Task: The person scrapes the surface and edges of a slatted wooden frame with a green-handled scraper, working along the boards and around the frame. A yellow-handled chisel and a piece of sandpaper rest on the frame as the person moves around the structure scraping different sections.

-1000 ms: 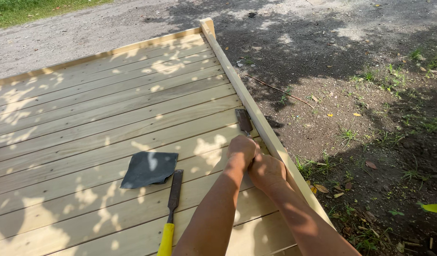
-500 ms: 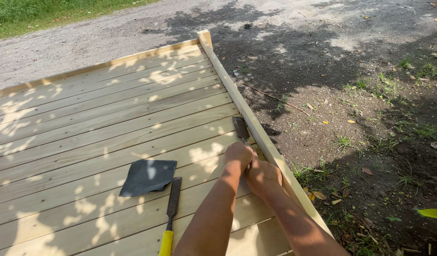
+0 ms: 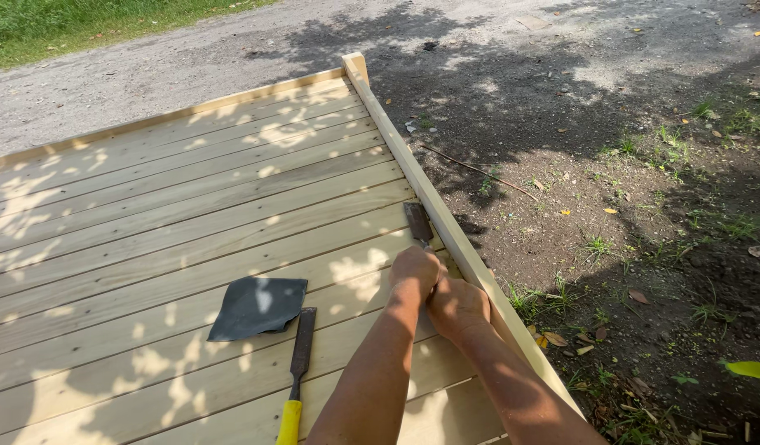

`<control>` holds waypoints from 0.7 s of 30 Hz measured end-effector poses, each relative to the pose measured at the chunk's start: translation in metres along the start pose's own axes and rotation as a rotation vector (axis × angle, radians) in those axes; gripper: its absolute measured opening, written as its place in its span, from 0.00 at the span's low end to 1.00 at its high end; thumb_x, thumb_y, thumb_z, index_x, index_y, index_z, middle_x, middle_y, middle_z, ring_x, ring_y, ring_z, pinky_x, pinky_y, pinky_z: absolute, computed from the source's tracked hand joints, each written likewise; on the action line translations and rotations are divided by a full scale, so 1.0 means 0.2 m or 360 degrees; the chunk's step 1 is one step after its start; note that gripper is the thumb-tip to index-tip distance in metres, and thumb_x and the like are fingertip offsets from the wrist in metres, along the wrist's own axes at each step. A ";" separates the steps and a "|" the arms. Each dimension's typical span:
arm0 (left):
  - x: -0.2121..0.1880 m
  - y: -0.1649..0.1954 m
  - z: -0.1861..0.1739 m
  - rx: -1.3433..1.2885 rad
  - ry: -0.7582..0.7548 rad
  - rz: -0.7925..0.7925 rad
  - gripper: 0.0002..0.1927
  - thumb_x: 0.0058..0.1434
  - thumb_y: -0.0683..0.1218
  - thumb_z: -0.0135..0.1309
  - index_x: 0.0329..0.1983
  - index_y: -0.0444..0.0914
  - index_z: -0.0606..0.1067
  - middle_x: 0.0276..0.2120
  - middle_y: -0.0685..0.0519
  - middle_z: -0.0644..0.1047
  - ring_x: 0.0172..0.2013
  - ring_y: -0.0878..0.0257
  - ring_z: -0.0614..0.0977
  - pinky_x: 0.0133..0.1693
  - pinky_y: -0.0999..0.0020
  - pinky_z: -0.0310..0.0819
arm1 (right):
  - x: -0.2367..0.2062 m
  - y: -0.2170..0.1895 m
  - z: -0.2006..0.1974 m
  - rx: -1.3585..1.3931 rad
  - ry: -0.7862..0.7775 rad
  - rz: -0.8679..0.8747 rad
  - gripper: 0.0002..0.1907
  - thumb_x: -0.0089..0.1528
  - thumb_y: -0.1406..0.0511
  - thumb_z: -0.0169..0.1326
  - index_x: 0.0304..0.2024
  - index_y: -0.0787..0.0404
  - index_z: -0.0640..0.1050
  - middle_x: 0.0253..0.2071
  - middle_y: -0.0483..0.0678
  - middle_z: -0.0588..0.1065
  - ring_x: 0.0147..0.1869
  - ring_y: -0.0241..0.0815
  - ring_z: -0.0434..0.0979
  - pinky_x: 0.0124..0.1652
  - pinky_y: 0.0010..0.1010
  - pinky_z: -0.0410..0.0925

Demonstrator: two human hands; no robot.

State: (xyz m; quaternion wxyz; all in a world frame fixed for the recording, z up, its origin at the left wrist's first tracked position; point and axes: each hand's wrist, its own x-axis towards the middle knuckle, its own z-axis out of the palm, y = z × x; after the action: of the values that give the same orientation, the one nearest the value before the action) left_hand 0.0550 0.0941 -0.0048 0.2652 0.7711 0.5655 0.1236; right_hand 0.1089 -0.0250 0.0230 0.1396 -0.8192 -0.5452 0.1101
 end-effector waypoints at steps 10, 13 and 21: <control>-0.06 0.07 -0.08 -0.0128 -0.0032 -0.0257 0.24 0.71 0.58 0.45 0.48 0.35 0.80 0.50 0.38 0.80 0.54 0.42 0.81 0.56 0.54 0.76 | -0.02 0.03 0.02 -0.0026 -0.0002 -0.0034 0.14 0.63 0.57 0.48 0.44 0.53 0.81 0.40 0.55 0.82 0.47 0.58 0.83 0.50 0.49 0.74; -0.03 0.07 -0.08 0.0070 -0.0061 -0.0105 0.22 0.67 0.58 0.51 0.50 0.37 0.79 0.51 0.39 0.79 0.54 0.43 0.80 0.55 0.55 0.76 | 0.00 0.03 0.03 -0.0008 0.0029 -0.0053 0.14 0.63 0.57 0.48 0.44 0.54 0.81 0.40 0.56 0.82 0.47 0.59 0.83 0.49 0.51 0.73; 0.13 0.00 -0.13 0.0198 -0.0113 0.0165 0.18 0.69 0.54 0.48 0.44 0.41 0.83 0.49 0.42 0.80 0.51 0.47 0.81 0.52 0.55 0.77 | 0.12 -0.06 0.01 0.0070 -0.0005 -0.0042 0.12 0.63 0.58 0.51 0.41 0.53 0.82 0.39 0.54 0.83 0.45 0.56 0.85 0.46 0.46 0.76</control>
State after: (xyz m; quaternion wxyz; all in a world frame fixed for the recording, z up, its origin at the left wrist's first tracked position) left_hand 0.0500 0.1263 0.0139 0.2299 0.8182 0.5217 0.0743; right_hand 0.1058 0.0015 0.0242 0.1581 -0.8086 -0.5536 0.1214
